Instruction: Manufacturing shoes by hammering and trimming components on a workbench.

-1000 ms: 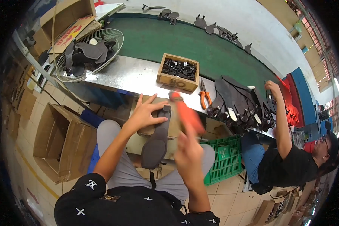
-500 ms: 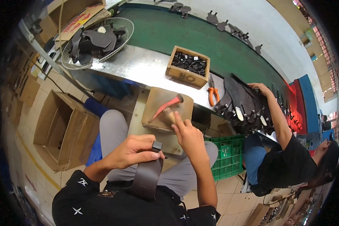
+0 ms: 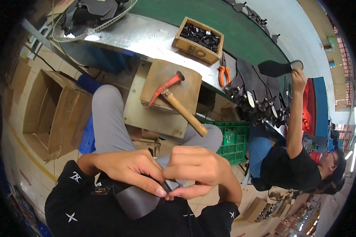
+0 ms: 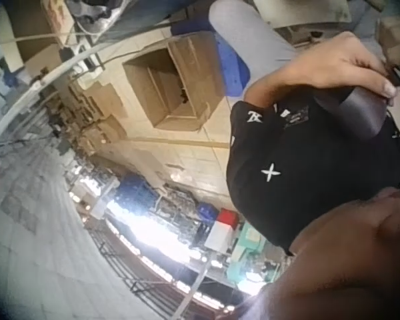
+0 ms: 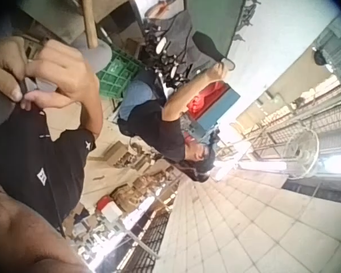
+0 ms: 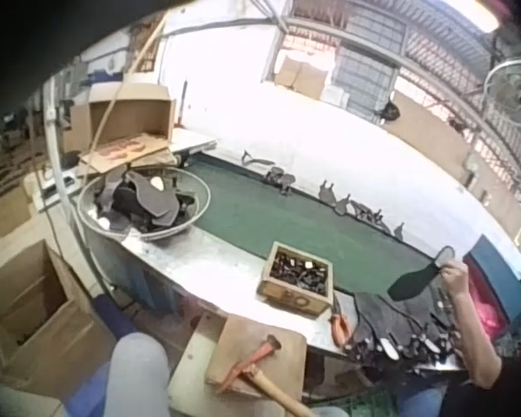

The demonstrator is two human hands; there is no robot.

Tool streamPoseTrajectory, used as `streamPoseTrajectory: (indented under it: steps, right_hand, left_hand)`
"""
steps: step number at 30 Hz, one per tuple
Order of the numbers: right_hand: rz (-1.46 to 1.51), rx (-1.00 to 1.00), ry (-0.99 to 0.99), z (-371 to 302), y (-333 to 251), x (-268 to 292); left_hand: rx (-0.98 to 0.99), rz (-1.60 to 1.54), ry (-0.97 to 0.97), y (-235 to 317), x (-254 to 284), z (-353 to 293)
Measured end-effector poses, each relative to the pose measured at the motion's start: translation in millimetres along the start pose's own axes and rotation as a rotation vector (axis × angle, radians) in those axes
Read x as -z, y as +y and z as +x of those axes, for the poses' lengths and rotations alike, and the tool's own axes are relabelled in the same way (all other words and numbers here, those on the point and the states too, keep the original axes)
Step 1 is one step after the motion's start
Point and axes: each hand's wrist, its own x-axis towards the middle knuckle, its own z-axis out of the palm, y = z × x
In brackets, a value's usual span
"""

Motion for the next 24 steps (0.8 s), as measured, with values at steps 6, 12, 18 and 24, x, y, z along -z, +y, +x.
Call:
streamPoseTrajectory:
  steps: [6, 12, 18, 24]
  right_hand:
    - [-0.063, 0.118, -0.091, 2.3, -6.4, -5.8]
    - [-0.076, 0.038, -0.069, 0.5, -7.2, -5.1]
    - [-0.150, -0.512, 0.338, -31.0, -6.9, -2.0]
    - [0.504, -0.642, 0.865, -88.9, 13.0, -112.3]
  left_hand:
    - [0.049, -0.028, -0.207, -4.5, -3.0, 1.9]
    - [-0.036, 0.007, -0.122, -1.5, -0.4, -4.8]
    - [-0.076, 0.564, 0.347, 12.6, 7.6, 9.3]
    - [-0.304, 0.838, 0.645, -13.2, 26.6, 75.7]
